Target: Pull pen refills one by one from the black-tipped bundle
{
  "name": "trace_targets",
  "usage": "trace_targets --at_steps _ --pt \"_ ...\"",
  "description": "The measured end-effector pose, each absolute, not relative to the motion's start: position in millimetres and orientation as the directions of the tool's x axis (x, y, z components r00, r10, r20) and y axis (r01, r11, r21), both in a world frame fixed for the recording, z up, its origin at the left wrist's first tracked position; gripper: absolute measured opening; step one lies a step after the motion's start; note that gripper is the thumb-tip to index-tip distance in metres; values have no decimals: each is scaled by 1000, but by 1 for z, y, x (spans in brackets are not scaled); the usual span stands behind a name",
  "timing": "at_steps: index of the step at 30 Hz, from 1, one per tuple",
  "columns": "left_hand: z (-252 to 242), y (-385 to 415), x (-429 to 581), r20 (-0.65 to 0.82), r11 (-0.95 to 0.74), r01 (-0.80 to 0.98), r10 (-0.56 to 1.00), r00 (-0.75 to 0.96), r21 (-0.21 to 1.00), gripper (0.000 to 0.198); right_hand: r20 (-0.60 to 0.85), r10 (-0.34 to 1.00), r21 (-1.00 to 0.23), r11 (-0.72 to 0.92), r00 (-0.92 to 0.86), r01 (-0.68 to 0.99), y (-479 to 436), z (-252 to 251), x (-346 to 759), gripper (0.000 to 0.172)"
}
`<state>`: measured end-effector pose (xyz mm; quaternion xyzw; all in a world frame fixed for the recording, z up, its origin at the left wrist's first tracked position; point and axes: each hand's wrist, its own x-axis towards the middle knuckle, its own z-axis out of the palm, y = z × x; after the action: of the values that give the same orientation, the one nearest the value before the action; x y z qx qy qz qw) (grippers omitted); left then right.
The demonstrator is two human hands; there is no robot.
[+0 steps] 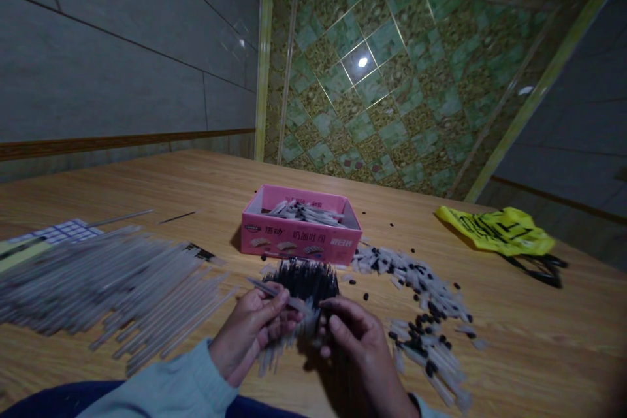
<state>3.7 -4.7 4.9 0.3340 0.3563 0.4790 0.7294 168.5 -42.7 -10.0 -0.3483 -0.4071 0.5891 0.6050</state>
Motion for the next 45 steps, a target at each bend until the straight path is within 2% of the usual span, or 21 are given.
trace_targets --at_steps 4,23,34,36,39,45 --pt "4 -5 4 -194 310 -457 939 284 833 23 92 995 -856 55 -46 -515 -45 -4 167 18" --pt "3 -6 4 -196 317 -436 933 301 842 24 125 992 -954 120 0 -273 -43 -8 164 28" --pt "6 -8 5 -196 306 -422 939 284 854 27 167 986 -950 158 -12 -269 -43 -10 163 23" --pt "6 -8 5 -190 298 -413 940 282 861 27 186 983 -961 181 -1 -207 -42 -13 165 19" --pt "5 -7 5 -194 292 -400 943 269 869 25 242 970 -970 242 25 5 -43 -13 167 11" --pt "1 -7 5 -206 307 -368 935 290 878 23 346 938 -894 319 34 313 -47 -10 171 7"
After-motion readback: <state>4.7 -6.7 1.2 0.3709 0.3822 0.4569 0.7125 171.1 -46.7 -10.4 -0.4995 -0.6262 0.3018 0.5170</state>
